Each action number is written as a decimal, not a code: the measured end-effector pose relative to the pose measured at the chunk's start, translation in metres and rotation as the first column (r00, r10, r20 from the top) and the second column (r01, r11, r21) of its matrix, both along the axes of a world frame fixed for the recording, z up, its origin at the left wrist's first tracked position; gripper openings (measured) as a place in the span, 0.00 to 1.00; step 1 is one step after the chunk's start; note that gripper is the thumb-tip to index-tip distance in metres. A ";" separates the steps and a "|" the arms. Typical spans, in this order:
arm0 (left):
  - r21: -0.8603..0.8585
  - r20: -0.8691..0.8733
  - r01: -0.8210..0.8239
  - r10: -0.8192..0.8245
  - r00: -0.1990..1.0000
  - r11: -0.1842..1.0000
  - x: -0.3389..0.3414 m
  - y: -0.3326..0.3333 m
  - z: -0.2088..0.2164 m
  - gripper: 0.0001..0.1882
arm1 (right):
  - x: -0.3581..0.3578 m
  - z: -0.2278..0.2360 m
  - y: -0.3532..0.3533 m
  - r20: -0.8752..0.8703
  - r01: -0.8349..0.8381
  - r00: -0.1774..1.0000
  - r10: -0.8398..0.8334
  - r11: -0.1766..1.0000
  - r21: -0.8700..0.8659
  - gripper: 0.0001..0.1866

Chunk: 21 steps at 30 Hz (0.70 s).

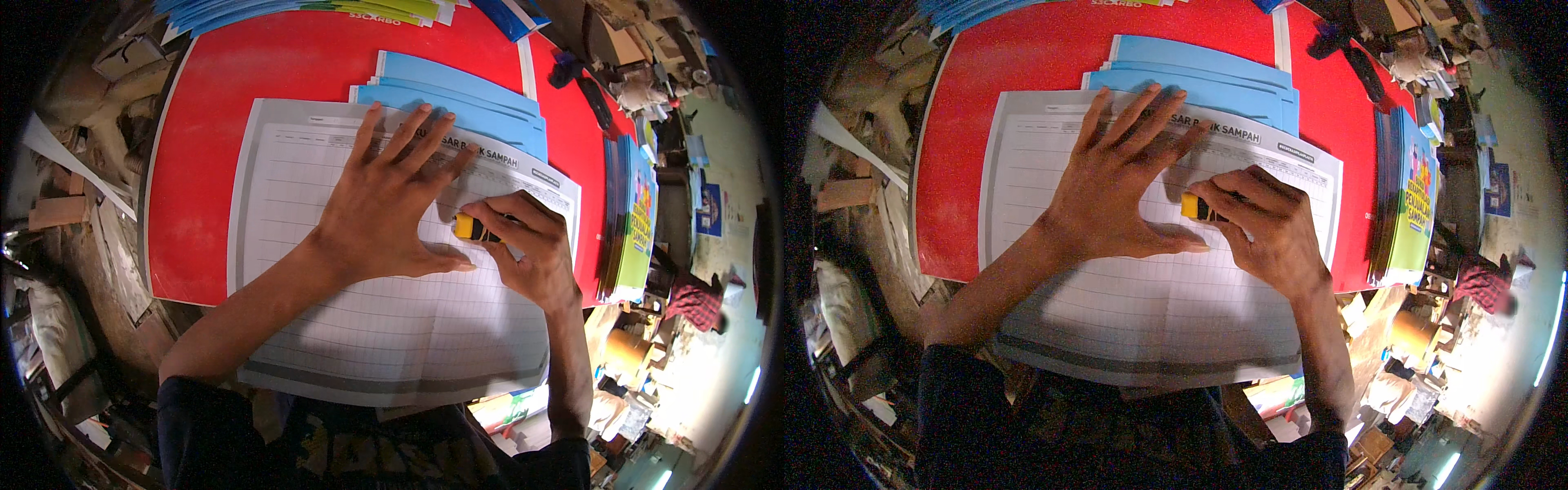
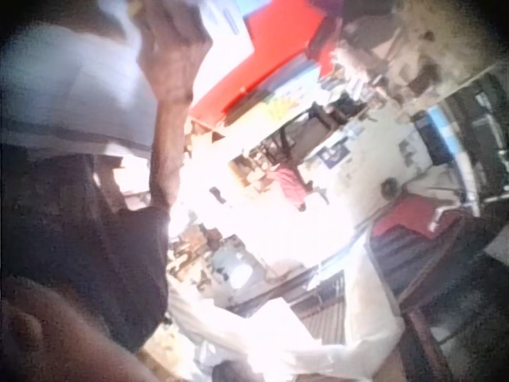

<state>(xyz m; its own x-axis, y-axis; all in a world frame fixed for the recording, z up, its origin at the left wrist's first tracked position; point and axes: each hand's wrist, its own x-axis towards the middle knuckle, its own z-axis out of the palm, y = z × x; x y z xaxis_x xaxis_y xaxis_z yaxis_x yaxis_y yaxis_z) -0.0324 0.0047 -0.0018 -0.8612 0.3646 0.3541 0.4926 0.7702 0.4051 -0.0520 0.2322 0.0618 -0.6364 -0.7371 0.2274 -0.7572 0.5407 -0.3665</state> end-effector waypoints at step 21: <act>-0.140 0.029 0.034 -0.030 0.999 0.990 -0.003 0.002 0.016 0.68 | -0.006 -0.003 0.007 0.278 0.059 0.961 0.004 0.974 -0.217 0.18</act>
<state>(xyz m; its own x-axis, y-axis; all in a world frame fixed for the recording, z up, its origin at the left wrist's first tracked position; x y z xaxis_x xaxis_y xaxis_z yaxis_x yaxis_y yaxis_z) -0.0355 0.0064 0.0138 -0.8566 0.4366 0.2751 0.5086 0.8042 0.3075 -0.0579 0.2396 0.0589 -0.7164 -0.6696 0.1961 -0.5961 0.4413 -0.6707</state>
